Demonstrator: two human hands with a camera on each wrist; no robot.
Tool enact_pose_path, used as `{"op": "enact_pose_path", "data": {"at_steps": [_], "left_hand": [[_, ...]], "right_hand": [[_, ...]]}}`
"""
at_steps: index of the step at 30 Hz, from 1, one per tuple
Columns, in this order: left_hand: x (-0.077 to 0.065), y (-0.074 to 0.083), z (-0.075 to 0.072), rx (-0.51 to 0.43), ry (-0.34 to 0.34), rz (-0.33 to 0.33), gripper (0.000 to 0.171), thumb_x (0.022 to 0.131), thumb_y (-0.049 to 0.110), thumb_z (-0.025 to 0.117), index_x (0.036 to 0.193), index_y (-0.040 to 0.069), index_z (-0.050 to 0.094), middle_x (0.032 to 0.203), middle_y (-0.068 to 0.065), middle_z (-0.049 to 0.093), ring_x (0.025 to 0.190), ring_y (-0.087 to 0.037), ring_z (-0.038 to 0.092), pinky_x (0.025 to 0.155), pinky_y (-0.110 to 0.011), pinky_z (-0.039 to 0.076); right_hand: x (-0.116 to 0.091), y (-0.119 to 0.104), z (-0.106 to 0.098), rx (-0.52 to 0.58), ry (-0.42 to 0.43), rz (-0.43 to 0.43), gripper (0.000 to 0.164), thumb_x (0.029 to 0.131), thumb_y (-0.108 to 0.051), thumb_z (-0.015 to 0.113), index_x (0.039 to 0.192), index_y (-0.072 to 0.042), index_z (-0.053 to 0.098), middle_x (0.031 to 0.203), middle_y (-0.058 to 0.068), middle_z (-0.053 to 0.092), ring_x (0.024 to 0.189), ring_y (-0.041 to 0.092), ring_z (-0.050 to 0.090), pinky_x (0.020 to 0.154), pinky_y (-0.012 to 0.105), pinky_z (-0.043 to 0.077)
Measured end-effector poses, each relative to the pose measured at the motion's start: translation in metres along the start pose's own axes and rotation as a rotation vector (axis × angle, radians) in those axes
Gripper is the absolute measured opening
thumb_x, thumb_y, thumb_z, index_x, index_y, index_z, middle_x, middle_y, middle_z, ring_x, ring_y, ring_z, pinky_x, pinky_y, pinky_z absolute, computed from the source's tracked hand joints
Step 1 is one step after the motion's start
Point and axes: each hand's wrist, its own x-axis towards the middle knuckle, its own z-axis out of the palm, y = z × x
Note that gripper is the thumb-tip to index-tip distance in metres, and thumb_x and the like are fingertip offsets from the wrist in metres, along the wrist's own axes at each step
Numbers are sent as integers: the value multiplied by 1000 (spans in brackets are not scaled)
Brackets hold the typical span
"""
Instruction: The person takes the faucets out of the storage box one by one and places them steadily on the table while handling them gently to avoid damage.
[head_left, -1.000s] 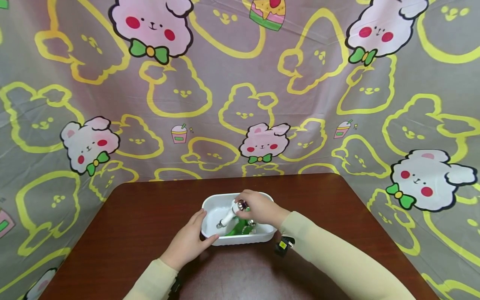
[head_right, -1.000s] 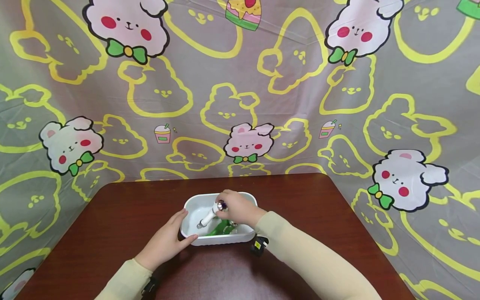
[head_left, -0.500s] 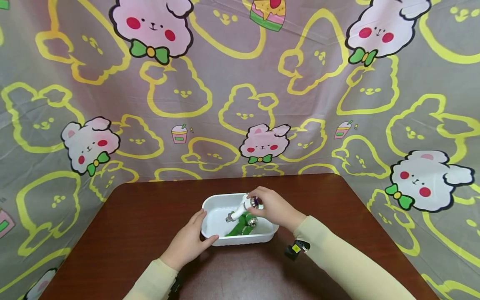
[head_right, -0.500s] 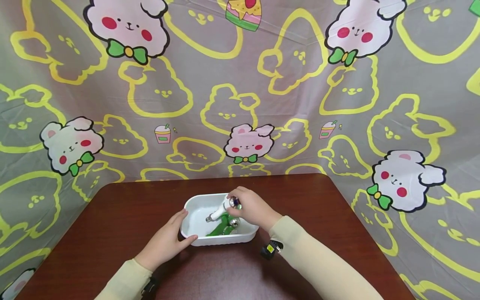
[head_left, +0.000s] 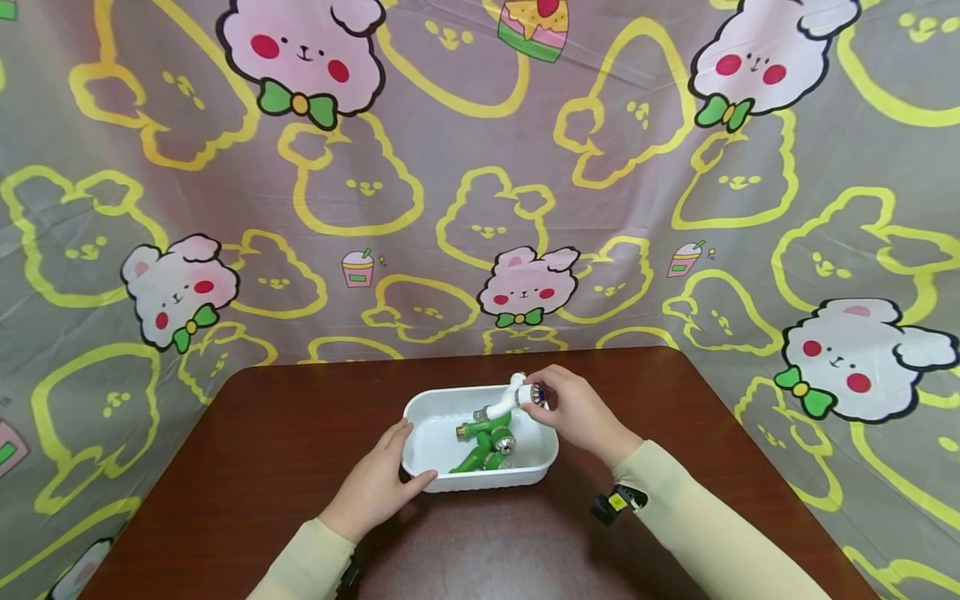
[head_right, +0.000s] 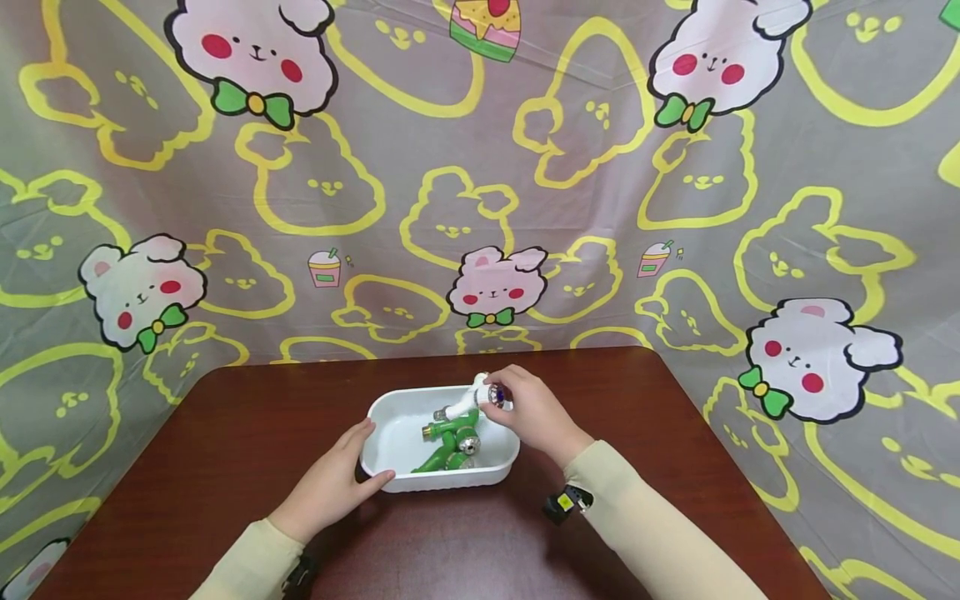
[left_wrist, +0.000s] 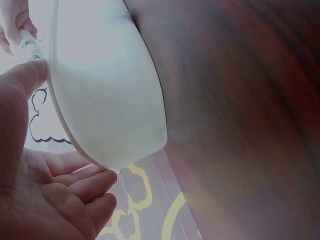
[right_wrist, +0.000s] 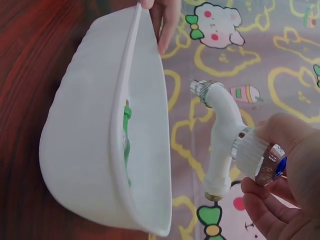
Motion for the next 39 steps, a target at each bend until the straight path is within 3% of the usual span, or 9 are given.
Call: {"op": "enact_pose_path", "data": {"at_steps": [7,15,21,29,39], "left_hand": [[1,-1,0,3,3,10,85,87,44,82,147,-8,49,154,-25,48,132,-39,59,106,-49,51],[1,0,-1,2,-3,6,85,88,44,81,147,-8,48,155,-25,47,133,-39,58,106,-49,51],[1,1,-1,1,-10,2,85,88,43,81,148,-7,48,155,-25,47,133,-39,58,106,-49,51],[1,0,-1,1,-12,-5,86,88,44,81,148,-7,47,155,-25,47,133,-39,58,106,-49,51],[2,-1,1,2,-9,-5,87,87,45,81,149,-7,46,155,-24,47,133,-38,58,106,-49,51]], "right_hand": [[-7,16,-7,-11,88,26,30,86,-18,85,112,-9,72,102,0,68,89,14,61,80,34,57],[-10,39,-13,2,123,112,29,87,-19,84,111,-6,72,103,5,69,90,19,62,79,36,57],[-9,54,-15,32,143,174,29,87,-17,83,110,-3,71,103,10,69,90,23,65,82,45,59],[-9,71,-17,-7,184,210,30,87,-19,83,108,0,71,101,12,69,88,24,66,77,35,56],[-9,92,-17,-27,185,271,31,87,-18,83,108,2,71,101,15,69,88,27,66,78,39,55]]}}
